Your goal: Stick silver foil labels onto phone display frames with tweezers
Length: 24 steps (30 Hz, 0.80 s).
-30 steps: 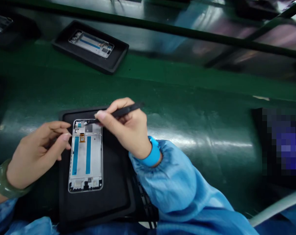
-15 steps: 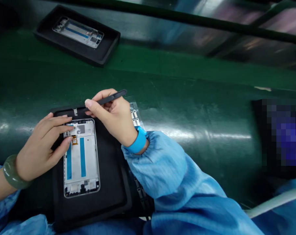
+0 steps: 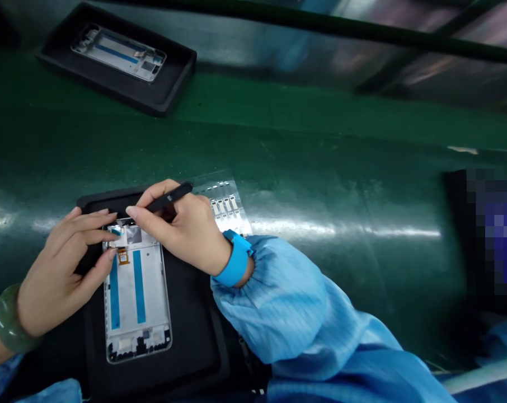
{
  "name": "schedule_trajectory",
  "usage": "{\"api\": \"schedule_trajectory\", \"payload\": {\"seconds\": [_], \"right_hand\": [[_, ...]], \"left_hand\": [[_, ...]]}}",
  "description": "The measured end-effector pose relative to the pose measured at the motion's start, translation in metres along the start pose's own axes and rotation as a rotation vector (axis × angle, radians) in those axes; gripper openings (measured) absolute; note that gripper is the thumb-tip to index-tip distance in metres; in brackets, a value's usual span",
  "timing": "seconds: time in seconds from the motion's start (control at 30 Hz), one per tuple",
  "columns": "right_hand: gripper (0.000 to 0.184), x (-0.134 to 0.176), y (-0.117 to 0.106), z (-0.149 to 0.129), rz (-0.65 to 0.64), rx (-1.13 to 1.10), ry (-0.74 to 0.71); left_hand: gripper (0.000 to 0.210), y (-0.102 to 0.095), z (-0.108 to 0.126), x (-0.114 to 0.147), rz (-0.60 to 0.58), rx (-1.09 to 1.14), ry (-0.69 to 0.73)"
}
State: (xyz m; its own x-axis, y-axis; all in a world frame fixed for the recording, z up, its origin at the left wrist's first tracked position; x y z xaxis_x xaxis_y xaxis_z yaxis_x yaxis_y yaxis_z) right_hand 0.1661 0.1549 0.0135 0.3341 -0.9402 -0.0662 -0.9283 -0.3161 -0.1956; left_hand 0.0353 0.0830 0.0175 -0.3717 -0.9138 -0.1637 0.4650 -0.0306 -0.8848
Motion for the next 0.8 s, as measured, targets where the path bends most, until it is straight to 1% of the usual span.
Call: {"api": "schedule_trajectory", "payload": {"seconds": [0.17, 0.3, 0.47, 0.8], "right_hand": [[0.015, 0.0005, 0.0036, -0.0026, -0.032, 0.1, -0.023], [0.017, 0.0008, 0.0026, -0.0051, -0.011, 0.148, -0.027], [0.016, -0.0001, 0.003, -0.0086, -0.01, 0.189, -0.054], [0.018, 0.0003, 0.0046, -0.0067, -0.029, 0.226, -0.05]], "left_hand": [[0.019, -0.0008, -0.0005, 0.0006, 0.003, -0.01, 0.009], [0.019, -0.0007, -0.0014, 0.0011, 0.007, -0.013, 0.012], [0.019, -0.0001, -0.0006, 0.0003, 0.015, -0.015, 0.015], [0.02, -0.0004, -0.0018, 0.0008, 0.007, -0.009, 0.009]]}}
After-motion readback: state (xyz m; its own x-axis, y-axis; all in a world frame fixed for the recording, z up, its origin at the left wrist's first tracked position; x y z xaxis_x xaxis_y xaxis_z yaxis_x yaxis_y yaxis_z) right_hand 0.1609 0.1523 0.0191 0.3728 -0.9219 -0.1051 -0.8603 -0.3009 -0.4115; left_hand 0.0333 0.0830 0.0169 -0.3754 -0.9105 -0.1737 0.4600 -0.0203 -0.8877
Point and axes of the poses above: each hand's wrist, its own x-axis away from the middle knuckle, its own y-axis out of the palm, z = x × y, the point moved 9 cm from there along -x, towards the middle knuckle, and after that the axes turned 3 degrees about -x, right-handed, at the moved point
